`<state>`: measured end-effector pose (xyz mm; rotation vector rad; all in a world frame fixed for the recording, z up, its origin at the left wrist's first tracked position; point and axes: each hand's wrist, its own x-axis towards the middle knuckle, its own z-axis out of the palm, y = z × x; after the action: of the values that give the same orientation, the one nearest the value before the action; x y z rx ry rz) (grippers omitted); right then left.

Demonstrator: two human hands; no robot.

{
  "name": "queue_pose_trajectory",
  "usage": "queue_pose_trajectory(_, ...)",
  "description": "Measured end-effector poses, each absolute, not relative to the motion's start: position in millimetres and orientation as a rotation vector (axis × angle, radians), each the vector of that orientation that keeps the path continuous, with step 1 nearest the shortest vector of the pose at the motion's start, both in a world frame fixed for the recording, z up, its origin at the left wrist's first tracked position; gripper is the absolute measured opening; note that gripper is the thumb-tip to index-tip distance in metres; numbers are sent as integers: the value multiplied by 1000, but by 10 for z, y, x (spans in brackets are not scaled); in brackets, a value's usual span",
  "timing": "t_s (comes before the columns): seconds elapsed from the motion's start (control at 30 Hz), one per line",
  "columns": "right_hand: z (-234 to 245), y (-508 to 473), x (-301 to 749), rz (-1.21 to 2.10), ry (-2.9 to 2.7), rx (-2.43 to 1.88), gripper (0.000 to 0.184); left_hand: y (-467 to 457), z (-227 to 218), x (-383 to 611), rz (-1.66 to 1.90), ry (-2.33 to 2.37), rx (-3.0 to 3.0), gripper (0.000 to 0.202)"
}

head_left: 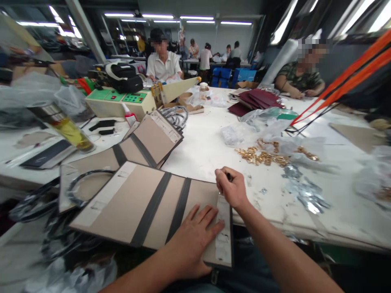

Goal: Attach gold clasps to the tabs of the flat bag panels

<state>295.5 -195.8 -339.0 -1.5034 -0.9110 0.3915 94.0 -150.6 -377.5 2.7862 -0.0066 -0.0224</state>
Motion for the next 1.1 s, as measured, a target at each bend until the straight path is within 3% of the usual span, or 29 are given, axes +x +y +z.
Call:
queue_pose_trajectory(0.2,-3222,-2423,2886,425,-1151,-1784,42,-1426,-3886,982,-64,-28,2843,102)
queue_pose_trajectory(0.37,-3532,-3039,3454,259,-947,-2400,27,-1371,-4048,981,33,-91,2871,99)
queue_pose_trajectory(0.5,-3798,-3323,4037,158,-736,-2710,39,-1364,-4118,974,102,-93,2881,99)
queue_pose_trajectory(0.87,-3939,-3317,4290,250,-754,-2760,43,-1441,-3916,939,3,-34,2776,99)
queue_pose_trajectory(1.1,-3501,-3223,3826,415,-606,-2438,41,-1455,-3959,902,12,-52,2756,101)
